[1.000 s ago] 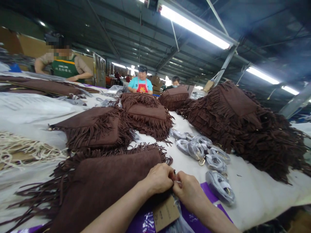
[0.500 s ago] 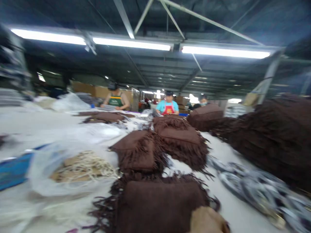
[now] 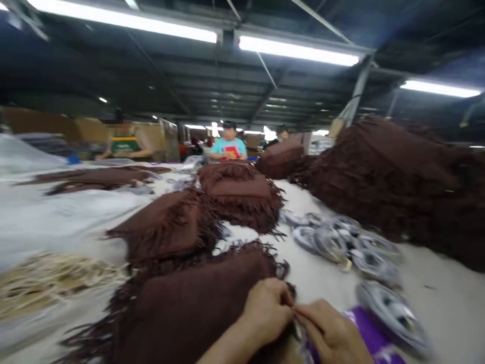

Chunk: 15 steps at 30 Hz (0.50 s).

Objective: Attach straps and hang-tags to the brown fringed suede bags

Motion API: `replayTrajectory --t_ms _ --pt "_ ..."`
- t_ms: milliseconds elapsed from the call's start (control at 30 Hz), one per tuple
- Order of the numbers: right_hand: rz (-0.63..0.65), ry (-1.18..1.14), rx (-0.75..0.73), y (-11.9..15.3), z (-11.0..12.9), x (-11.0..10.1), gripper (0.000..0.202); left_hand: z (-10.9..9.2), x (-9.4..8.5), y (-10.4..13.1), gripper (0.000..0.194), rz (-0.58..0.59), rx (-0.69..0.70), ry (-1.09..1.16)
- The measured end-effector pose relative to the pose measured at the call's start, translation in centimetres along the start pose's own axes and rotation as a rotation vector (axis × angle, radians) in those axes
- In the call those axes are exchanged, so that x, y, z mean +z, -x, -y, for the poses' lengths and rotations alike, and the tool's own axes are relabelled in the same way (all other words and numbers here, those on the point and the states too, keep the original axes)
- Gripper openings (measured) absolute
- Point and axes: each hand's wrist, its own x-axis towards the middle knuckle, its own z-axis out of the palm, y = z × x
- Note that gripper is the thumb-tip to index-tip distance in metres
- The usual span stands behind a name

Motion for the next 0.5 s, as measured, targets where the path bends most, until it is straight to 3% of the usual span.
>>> replayTrajectory --t_ms 67,200,500 --pt "0.036 -0.066 0.102 0.9 0.2 -1.5 0.017 0.3 -0.5 0.1 0.018 -0.006 0.056 -0.003" --pt "0.045 -0.227 0.258 0.4 0.7 -1.4 0.007 0.5 -1.6 0.2 0.020 0.053 0.076 0.022" --pt "0.056 -0.099 -0.007 1.0 -0.5 -0.9 0.018 0.7 -1.3 0.2 0.016 0.062 0.075 0.111"
